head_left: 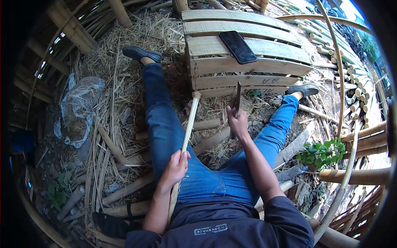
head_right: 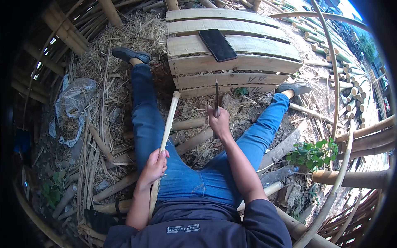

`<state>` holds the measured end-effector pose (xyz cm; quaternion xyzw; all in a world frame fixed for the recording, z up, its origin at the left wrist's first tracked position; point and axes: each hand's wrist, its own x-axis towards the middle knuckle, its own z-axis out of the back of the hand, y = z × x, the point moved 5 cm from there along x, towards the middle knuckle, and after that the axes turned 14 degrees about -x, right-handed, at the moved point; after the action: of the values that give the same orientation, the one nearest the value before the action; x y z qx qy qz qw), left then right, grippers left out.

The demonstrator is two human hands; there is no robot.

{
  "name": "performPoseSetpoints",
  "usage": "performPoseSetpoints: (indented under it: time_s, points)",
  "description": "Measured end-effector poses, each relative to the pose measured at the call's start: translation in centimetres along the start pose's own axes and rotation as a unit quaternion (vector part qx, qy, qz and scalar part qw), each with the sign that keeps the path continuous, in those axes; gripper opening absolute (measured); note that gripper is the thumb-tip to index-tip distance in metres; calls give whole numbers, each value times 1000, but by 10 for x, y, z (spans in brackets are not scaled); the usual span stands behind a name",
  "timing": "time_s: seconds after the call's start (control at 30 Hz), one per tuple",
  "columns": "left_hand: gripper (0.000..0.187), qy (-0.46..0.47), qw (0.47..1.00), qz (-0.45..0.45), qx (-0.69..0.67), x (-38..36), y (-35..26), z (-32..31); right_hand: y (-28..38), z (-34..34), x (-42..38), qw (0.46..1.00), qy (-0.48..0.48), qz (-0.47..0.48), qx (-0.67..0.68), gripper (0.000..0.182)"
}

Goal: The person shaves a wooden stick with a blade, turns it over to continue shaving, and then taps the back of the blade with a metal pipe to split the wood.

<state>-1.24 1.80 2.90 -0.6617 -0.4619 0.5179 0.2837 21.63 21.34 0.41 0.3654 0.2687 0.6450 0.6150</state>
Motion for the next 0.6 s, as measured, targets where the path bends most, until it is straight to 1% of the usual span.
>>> performPoseSetpoints:
  time_s: [0.07, 0.1, 0.2, 0.3, 0.43, 0.47, 0.57, 0.6]
  points:
    - [34, -4, 996, 43, -78, -6, -15, 5, 1, 11, 7, 999, -5, 28, -40, 44]
    - [37, -8, 992, 59, -112, -8, -18, 9, 17, 22, 7, 996, -12, 50, -70, 42]
    - [42, 30, 972, 87, -216, -12, -31, 5, 52, 27, 0, 989, 58, 98, -89, 38]
    - [43, 43, 970, 80, -224, -14, -33, 0, 70, 14, -11, 979, 145, 91, -107, 37]
    - [43, 40, 975, 66, -210, -16, -29, 5, 74, -8, -15, 982, 146, 98, -68, 33]
    - [43, 35, 976, 65, -203, -18, -28, 6, 70, -11, -17, 981, 158, 88, -71, 31]
    - [42, 7, 980, 66, -186, -22, -23, 6, 87, -3, -25, 973, 177, 91, -116, 33]
    - [42, -2, 982, 65, -178, -22, -23, 5, 98, 2, -28, 973, 172, 107, -114, 27]
